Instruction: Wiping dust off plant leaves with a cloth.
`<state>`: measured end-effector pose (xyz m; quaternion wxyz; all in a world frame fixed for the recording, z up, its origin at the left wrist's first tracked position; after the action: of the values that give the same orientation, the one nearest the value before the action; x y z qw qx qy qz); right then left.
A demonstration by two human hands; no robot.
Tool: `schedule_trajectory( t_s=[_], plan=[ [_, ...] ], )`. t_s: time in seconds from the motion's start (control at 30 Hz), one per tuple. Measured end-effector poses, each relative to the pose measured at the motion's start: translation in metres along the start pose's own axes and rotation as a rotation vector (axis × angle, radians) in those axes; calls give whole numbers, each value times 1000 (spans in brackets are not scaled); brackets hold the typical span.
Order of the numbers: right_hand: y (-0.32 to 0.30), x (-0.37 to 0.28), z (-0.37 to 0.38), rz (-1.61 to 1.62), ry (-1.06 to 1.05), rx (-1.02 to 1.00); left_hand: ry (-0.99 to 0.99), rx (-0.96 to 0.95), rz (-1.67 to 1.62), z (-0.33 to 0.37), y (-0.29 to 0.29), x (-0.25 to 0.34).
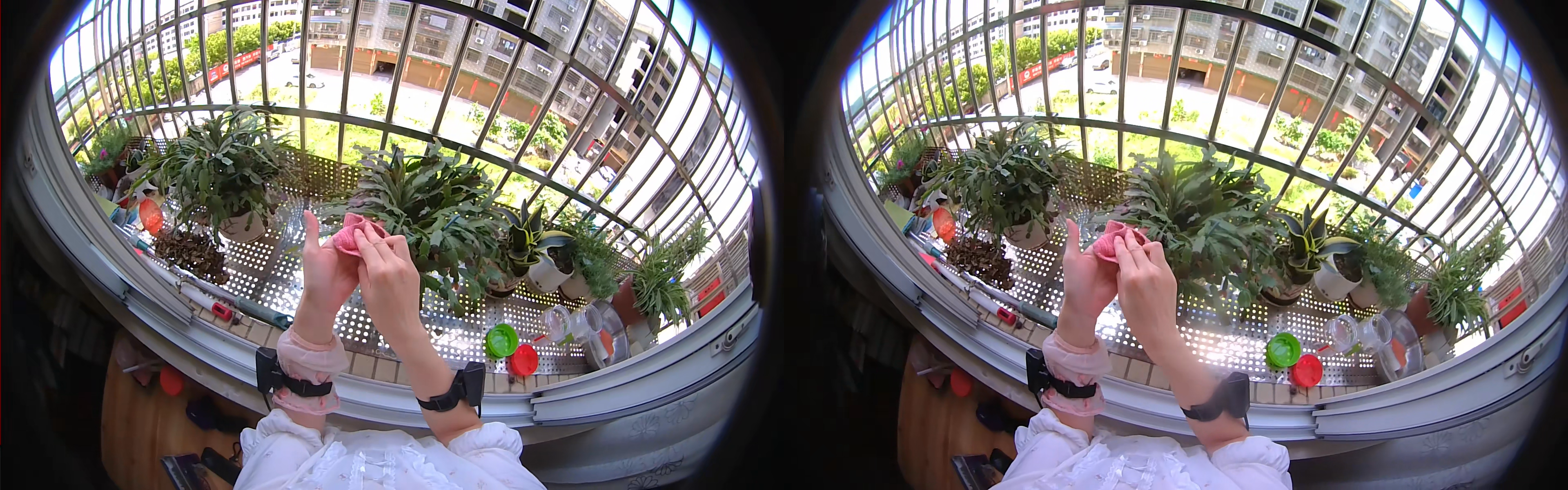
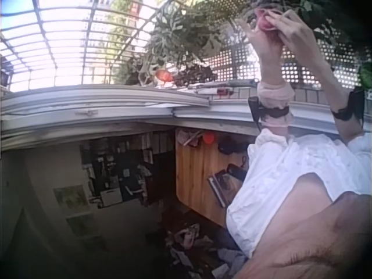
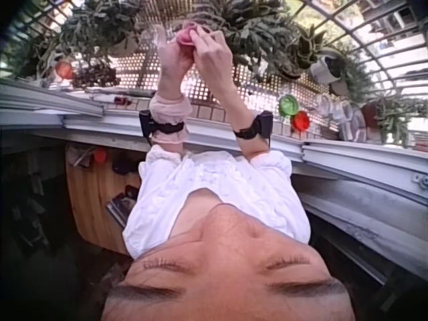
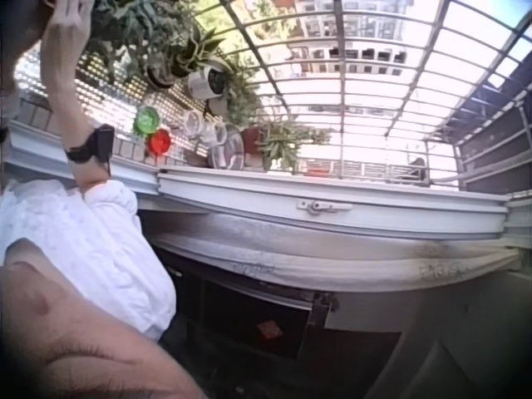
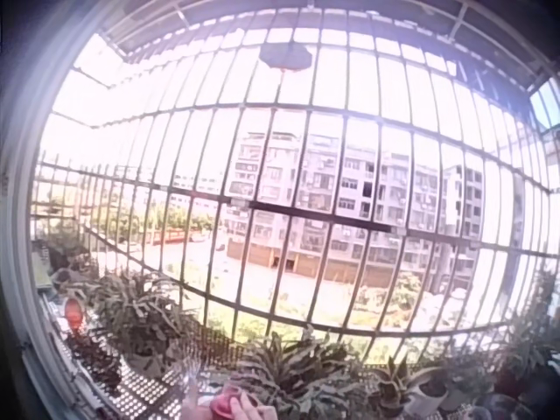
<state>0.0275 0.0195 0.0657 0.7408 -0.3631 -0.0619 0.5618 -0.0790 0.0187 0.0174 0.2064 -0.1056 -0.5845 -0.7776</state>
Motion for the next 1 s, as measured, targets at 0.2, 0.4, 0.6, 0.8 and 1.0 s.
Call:
schedule_trajectory(
  t_s=[0.2,0.4,0.6,0.8,1.0],
  plan=[
    [-27,-3,-4,411,152,-103,-36,193,115,-5,8,4],
    [-64,29,31,345,311,340,-84,186,81,0,-6,14],
    [-20,53,63,-137,266,75,63,236,-82,17,-14,2],
    [5,34,56,-190,142,-10,54,92,-119,20,7,-3],
    [9,-1,43,-53,18,-21,46,-151,-170,15,-17,2]
  ],
)
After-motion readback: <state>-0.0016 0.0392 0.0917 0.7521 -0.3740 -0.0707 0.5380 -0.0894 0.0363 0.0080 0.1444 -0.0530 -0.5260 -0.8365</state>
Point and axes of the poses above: each hand's wrist, its own z-axis towards the middle knuckle, its own y-axis out of the palm, x = y × z, the point moved 4 cm from there along z, towards the middle knuckle, and after that the axes turned 5 degrees about z, right-handed, at the moved point
